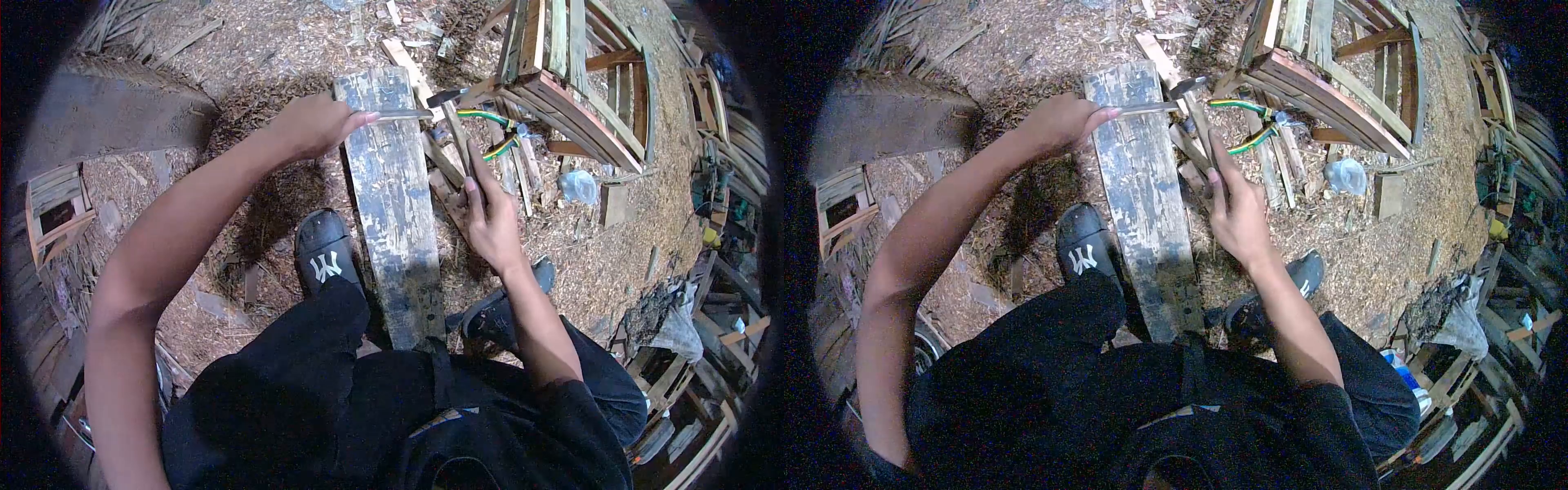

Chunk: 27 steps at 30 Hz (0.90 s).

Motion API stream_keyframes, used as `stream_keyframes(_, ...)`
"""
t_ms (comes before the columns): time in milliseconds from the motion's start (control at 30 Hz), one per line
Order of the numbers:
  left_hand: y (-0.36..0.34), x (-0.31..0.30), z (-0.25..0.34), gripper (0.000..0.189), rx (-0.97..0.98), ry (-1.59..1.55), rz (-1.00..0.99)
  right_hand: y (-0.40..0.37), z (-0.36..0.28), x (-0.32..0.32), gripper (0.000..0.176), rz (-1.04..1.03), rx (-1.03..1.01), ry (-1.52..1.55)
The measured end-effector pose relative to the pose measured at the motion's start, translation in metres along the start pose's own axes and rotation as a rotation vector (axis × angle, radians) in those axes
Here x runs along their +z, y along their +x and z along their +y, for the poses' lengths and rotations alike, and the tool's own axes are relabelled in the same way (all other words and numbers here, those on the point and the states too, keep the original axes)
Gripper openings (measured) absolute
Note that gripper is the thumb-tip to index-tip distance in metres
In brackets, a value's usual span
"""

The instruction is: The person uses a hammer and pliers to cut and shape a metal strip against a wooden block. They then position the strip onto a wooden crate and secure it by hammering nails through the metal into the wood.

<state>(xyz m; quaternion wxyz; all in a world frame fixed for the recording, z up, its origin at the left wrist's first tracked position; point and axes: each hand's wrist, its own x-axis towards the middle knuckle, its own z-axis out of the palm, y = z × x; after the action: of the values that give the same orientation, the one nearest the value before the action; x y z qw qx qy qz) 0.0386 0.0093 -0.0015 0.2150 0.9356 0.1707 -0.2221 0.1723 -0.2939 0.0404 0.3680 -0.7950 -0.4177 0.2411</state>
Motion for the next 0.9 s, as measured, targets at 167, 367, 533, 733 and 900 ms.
stream_keyframes(167, -0.001, -0.004, 0.002, 0.068, 0.038, 0.091, 0.016, -0.002, -0.010, -0.003, 0.048, -0.010, 0.231, 0.127)
stream_keyframes(367, -0.002, -0.002, 0.001, 0.069, 0.029, 0.080, 0.064, 0.001, -0.019, -0.009, 0.049, -0.064, 0.237, 0.065)
stream_keyframes(533, -0.005, -0.004, 0.005, 0.068, 0.043, 0.082, 0.063, 0.003, -0.014, -0.010, 0.050, -0.027, 0.122, -0.009)
stream_keyframes(733, -0.004, 0.002, 0.001, 0.066, 0.051, 0.094, 0.090, 0.005, -0.009, -0.006, 0.048, 0.012, 0.261, 0.253)
stream_keyframes(900, -0.004, 0.006, 0.001, 0.066, 0.041, 0.099, 0.116, 0.008, -0.019, -0.018, 0.047, -0.083, 0.437, 0.305)
